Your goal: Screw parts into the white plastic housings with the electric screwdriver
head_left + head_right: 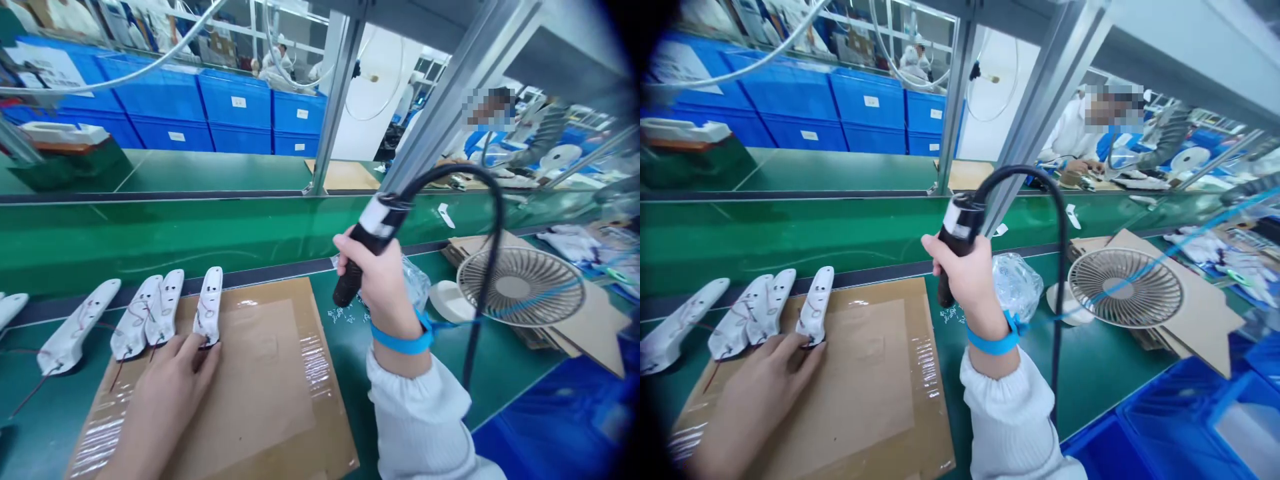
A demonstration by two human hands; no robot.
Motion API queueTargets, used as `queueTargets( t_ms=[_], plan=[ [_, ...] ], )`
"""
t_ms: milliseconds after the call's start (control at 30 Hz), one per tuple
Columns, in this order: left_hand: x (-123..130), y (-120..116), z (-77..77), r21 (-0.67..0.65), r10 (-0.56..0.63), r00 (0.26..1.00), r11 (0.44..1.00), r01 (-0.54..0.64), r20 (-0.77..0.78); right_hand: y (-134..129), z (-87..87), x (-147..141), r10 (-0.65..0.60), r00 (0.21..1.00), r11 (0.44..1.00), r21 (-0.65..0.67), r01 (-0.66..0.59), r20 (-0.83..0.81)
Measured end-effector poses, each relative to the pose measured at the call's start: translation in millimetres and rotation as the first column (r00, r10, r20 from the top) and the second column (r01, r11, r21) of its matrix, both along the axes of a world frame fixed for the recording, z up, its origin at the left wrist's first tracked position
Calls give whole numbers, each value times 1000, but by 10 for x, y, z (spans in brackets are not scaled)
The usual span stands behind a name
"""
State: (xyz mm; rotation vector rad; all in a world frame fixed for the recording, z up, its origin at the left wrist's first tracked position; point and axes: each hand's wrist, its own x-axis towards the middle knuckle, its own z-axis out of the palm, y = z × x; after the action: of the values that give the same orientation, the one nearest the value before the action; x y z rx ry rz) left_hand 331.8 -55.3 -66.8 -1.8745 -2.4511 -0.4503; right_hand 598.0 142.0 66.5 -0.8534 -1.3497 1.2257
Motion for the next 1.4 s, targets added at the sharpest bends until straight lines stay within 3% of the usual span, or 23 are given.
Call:
queueTargets(
  t_ms=[167,267,400,567,733,833,1000,1400],
  plan=[
    [351,147,-11,74,-70,996,995,66,62,189,-274,-151,287,953,935,-243,-257,100],
    [572,238,-68,100,-171,980,982,161,104,207,-371,-219,316,944,920,-272,-281,91],
    [701,248,-190,117,-237,962,968,222,135,237,-424,-209,262,962,933,-276,-233,74],
    [738,202,-204,241,-273,957,940,243,100,173,-286,-137,205,979,953,-231,-196,18],
    [805,214,-25,427,-453,883,827,365,122,-214,-43,-295,206,977,967,-144,-212,-57],
    [818,227,19,455,-494,865,792,407,86,-453,20,-452,235,969,964,-111,-243,-77],
    [801,226,7,449,-465,884,800,398,45,-612,34,-575,248,960,962,-81,-259,-130],
    [804,230,15,449,-453,873,828,337,179,-663,62,-530,263,953,963,-14,-268,-148]
  ],
)
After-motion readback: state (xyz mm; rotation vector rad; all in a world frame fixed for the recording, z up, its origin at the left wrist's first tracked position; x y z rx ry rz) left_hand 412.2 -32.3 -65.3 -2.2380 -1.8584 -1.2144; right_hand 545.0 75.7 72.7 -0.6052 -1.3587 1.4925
